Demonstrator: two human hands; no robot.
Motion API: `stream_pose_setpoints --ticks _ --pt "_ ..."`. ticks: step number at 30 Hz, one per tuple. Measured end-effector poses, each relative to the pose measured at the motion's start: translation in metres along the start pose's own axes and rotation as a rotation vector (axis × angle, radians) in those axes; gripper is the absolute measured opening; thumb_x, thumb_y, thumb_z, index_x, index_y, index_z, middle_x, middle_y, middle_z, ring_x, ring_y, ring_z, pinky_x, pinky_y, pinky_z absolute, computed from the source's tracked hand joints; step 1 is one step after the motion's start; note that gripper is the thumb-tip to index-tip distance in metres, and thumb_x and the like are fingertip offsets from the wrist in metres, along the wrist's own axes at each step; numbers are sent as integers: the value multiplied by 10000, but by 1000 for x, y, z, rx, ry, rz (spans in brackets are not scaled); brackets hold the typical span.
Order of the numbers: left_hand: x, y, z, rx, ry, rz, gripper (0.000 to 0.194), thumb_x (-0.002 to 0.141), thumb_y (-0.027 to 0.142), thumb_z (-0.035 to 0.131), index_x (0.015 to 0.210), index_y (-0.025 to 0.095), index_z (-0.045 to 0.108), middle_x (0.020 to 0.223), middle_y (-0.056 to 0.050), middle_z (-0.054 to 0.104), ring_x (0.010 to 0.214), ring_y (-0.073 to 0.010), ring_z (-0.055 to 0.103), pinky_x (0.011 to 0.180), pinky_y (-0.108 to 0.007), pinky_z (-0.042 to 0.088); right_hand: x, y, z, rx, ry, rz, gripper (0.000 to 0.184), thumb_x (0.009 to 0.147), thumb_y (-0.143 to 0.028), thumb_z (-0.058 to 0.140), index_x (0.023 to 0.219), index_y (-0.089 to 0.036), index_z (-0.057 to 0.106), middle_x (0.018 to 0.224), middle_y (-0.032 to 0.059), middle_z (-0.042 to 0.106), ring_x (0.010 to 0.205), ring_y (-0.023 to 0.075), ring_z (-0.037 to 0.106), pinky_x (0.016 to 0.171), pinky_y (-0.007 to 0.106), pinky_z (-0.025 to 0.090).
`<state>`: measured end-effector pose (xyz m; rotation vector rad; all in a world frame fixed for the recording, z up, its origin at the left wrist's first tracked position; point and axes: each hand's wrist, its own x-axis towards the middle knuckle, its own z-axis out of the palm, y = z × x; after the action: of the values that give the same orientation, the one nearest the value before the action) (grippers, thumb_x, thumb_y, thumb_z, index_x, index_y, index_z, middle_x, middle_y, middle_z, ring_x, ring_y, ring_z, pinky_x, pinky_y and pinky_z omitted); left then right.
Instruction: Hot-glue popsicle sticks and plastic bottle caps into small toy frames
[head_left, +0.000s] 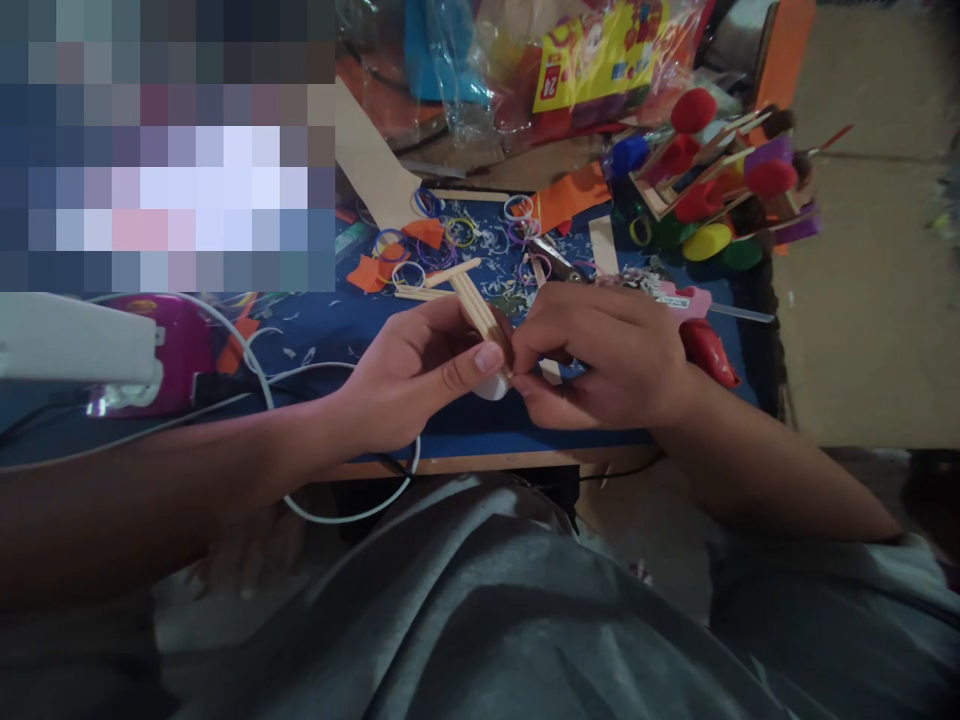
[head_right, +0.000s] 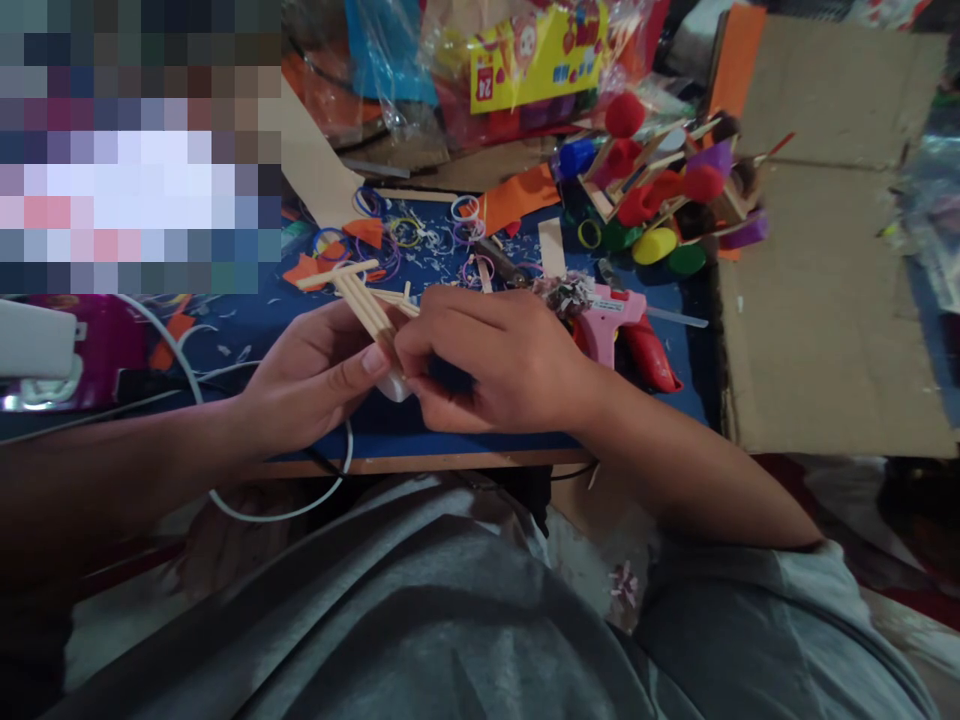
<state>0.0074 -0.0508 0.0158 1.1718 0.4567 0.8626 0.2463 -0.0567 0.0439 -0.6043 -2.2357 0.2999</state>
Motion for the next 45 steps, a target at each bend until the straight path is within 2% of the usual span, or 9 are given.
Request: stream_pose_setpoints --ticks 4,9,11,16,20,23,33,42,45 --pt "0 0 0 8 18 -19 366 993 548 996 1080 224 850 1018 -52 833 881 -178 776 829 -286 673 0 1 2 11 2 3 123 1053 -124 676 1038 -243 649 938 -18 758 798 123 739 670 259 528" --pt "0 3 1 17 38 -5 348 1012 564 971 1070 240 858 1007 -47 823 886 -184 760 823 -295 667 -4 4 5 72 63 4 61 1104 -212 695 1133 -245 653 963 -8 752 837 152 754 730 299 611" --pt "0 4 1 27 42 -6 355 1014 581 964 1072 247 856 1023 -53 830 889 -193 756 815 -309 665 -6 5 6 101 71 33 102 1107 -249 715 1185 -252 650 971 0 753 817 165 740 728 323 626" --pt "0 4 0 34 25 3 360 1007 577 972 1078 247 847 1024 -51 820 911 -200 758 843 -324 667 -5 3 3 71 57 26 55 1112 -244 694 1163 -253 674 977 -5 761 826 161 758 730 308 623" --pt "1 2 0 26 25 1 373 1004 591 974 1089 252 843 1030 -44 821 915 -193 756 858 -320 665 -4 4 0 53 -9 20 34 1125 -238 681 1156 -251 680 994 -6 774 870 151 776 772 292 616" --pt "0 0 0 16 31 -3 372 994 580 987 1090 252 840 1033 -44 824 918 -194 758 856 -318 667 -4 5 1 68 -15 22 61 1089 -208 692 1130 -250 674 992 -8 785 868 147 772 775 283 593" --pt "1 -1 -1 -16 67 -21 405 944 557 1038 1108 238 850 1008 -48 826 863 -182 777 831 -302 692 -1 2 4 -28 -5 11 136 997 -113 628 1015 -246 614 909 -24 756 731 127 684 621 279 426" --pt "-2 -3 0 10 75 25 371 958 541 1031 1117 256 855 1066 -41 821 902 -178 776 860 -316 694 -1 3 1 -107 -55 6 97 1011 -143 615 1025 -235 644 897 -10 731 727 137 670 619 283 427" --pt "-1 -4 -2 28 129 36 396 978 580 1005 1158 266 845 1076 -40 816 918 -184 769 866 -326 674 0 1 -1 -129 -59 -20 95 1024 -150 604 1024 -242 628 883 -13 722 717 137 662 618 285 443"
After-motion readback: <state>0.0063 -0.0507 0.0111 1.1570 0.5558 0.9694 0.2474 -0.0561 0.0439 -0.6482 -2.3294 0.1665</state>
